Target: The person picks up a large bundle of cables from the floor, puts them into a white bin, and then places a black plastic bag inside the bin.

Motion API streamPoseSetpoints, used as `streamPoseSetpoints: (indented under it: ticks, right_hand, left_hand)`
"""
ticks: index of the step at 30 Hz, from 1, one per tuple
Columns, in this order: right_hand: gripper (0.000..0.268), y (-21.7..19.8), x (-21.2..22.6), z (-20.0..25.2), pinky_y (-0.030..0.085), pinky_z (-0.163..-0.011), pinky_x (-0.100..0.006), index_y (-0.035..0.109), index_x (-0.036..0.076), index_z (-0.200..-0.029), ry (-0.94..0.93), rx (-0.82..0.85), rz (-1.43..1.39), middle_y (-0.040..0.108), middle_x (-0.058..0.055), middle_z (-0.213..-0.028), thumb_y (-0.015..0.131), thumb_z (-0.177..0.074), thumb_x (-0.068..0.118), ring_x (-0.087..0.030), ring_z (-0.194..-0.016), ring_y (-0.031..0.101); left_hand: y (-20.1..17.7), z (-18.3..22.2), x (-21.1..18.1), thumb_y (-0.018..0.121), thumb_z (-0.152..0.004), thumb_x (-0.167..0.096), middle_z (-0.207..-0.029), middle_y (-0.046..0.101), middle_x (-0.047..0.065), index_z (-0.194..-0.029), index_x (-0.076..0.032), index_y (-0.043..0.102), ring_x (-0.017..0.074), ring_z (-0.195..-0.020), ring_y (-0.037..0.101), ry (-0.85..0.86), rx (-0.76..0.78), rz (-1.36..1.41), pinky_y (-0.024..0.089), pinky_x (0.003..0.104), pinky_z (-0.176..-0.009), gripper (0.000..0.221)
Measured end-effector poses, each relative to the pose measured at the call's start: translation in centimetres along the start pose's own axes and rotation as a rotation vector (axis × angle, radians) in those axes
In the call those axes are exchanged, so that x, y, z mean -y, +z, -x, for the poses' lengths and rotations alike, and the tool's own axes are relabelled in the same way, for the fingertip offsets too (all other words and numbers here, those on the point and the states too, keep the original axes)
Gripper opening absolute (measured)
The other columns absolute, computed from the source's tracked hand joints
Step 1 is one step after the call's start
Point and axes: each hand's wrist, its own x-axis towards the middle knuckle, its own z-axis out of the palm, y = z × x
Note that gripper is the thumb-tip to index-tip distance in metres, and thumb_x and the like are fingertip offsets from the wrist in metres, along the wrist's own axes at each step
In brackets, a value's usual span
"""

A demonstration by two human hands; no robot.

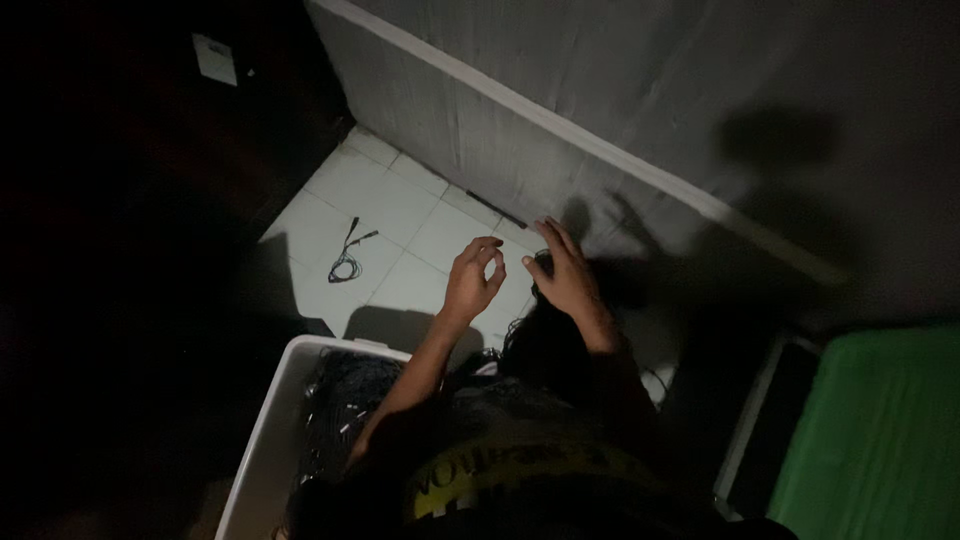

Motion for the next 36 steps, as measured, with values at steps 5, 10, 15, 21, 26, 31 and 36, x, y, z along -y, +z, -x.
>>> streamPoseSetpoints:
  ticks: [5,10,15,21,26,31,36]
  right_hand:
    - [0.065,0.2,-1.3,-2.4,0.040,-0.115,-0.048,0.045,0.005,-0.152,0.008,0.010,-0.013,0.042,-0.022,-0.159,0.068,-0.099,0.034,-0.040,-0.146,0.043]
    - [0.067,0.7,-2.8,-3.2,0.045,-0.110,-0.047,0.044,0.006,-0.153,0.051,0.052,-0.057,0.043,-0.023,-0.159,0.068,-0.098,0.035,-0.039,-0.140,0.049]
    - [0.067,1.0,-4.9,-6.2,0.050,-0.103,-0.047,0.044,0.005,-0.153,-0.050,0.082,-0.012,0.044,-0.024,-0.157,0.068,-0.098,0.036,-0.039,-0.138,0.050]
    - [0.066,-0.5,-6.4,-11.4,0.044,-0.112,-0.047,0.045,0.007,-0.154,-0.109,0.195,0.010,0.046,-0.019,-0.158,0.067,-0.100,0.037,-0.038,-0.142,0.047]
    - [0.067,-2.1,-7.6,-16.2,0.038,-0.113,-0.049,0.041,0.009,-0.156,-0.098,0.376,-0.023,0.039,-0.018,-0.161,0.064,-0.100,0.037,-0.039,-0.145,0.039]
    - [0.067,-2.6,-10.4,-17.0,0.039,-0.115,-0.047,0.042,0.008,-0.154,-0.148,0.401,-0.080,0.042,-0.018,-0.160,0.065,-0.099,0.037,-0.037,-0.145,0.041]
    - [0.067,-0.4,-13.7,-16.6,0.039,-0.117,-0.048,0.042,0.006,-0.155,-0.266,0.352,-0.108,0.044,-0.019,-0.159,0.065,-0.100,0.037,-0.038,-0.146,0.042]
  left_hand:
    - [0.9,-1.7,1.9,0.072,-0.082,0.002,-0.127,0.066,0.016,-0.090,0.000,0.065,0.0377,-0.112,0.069,0.001,-0.013,0.007,0.056,0.044,-0.090,0.011]
    - [1.9,-2.1,2.3,0.072,-0.084,-0.003,-0.129,0.067,0.015,-0.095,-0.001,0.067,0.0360,-0.113,0.069,-0.055,0.002,0.012,0.057,0.044,-0.093,0.012]
    - [2.7,-4.1,2.2,0.072,-0.090,-0.011,-0.132,0.065,0.018,-0.117,-0.001,0.067,0.0370,-0.116,0.066,-0.210,0.006,0.011,0.054,0.044,-0.095,0.029]
    - [3.8,-7.7,3.2,0.071,-0.094,-0.014,-0.133,0.065,0.017,-0.126,-0.003,0.064,0.0368,-0.120,0.065,-0.277,-0.093,-0.037,0.052,0.043,-0.100,0.035]
    - [5.3,-11.2,2.9,0.071,-0.094,-0.014,-0.134,0.065,0.018,-0.127,-0.003,0.064,0.0387,-0.120,0.063,-0.257,-0.242,-0.037,0.052,0.044,-0.100,0.036]
    - [7.1,-11.7,2.0,0.071,-0.095,-0.016,-0.132,0.064,0.017,-0.128,-0.005,0.064,0.0362,-0.118,0.065,-0.396,-0.252,-0.040,0.053,0.043,-0.097,0.035]
    - [8.3,-11.2,1.9,0.070,-0.095,-0.019,-0.134,0.065,0.016,-0.128,-0.005,0.064,0.0353,-0.119,0.065,-0.448,-0.262,-0.029,0.054,0.044,-0.098,0.036]
